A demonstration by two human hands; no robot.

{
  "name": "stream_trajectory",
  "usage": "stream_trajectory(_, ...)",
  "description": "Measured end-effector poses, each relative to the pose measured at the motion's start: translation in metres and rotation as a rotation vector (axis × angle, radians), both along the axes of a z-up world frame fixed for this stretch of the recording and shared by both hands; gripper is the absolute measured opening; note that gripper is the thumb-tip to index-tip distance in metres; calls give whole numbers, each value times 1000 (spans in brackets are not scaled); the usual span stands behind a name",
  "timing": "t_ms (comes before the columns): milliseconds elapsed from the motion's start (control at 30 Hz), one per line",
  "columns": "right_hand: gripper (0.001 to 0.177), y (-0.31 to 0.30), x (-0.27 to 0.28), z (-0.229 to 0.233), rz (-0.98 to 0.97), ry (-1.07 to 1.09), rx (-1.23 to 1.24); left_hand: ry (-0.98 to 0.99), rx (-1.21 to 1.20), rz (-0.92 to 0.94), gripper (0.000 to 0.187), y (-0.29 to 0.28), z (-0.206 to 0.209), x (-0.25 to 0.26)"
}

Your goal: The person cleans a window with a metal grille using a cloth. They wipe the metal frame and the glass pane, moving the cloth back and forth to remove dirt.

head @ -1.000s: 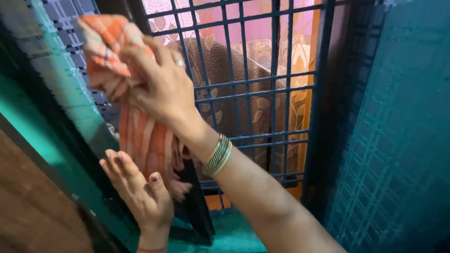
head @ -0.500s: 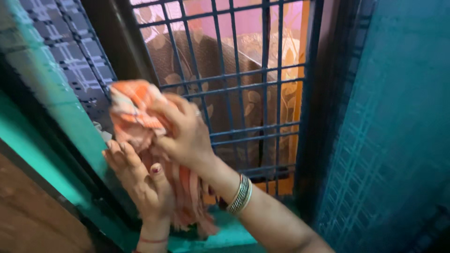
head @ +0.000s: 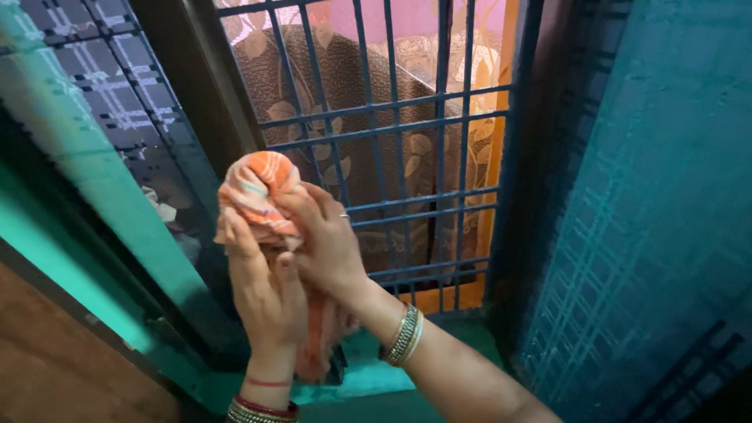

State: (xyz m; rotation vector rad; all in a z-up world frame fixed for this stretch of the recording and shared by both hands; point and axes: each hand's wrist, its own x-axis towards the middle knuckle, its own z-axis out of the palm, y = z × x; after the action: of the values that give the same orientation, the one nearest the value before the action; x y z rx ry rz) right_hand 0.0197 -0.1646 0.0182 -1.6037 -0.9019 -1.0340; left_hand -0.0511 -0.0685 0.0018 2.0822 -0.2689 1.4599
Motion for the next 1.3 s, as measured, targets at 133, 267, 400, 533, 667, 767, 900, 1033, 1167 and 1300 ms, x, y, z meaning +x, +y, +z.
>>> stream_trajectory(133, 61, -4, -1, 17, -39, -14, 33, -45, 45, 18, 76, -3, 4, 0)
stream_trajectory(267, 62, 8, 2, 42, -39, -96, 69, -59, 11, 18, 75, 1, 8, -2)
stream_trajectory(400, 63, 21, -3, 17, -71, -39, 30, 0, -108, -26, 76, 6, 1, -3)
stream_trajectory(533, 61, 23, -10, -14, -60, 21, 70, 23, -102, 19, 74, 11, -11, -6)
stream_trajectory(667, 59, 21, -7, -15, -22, -24, 83, -49, -78, 6, 71, 15, -17, -5)
stream_trajectory(767, 59, 24, -5, -28, -6, -7, 55, -54, -129, -18, 67, 16, -30, 0)
stream_trajectory(900, 62, 17, -1, -83, -9, 97, 51, 112, -109, -17, 65, 11, -65, 5)
stream_trajectory(1033, 60, 8, 7, -132, 39, 193, 37, 224, -44, 0, 63, 6, -103, 8)
stream_trajectory(1167, 63, 2, 10, -152, 24, 166, -4, 230, 30, 44, 63, 6, -124, 14)
stream_trajectory(1300, 63, 1, 6, -152, 45, 211, -12, 251, -5, 20, 61, 9, -129, 14)
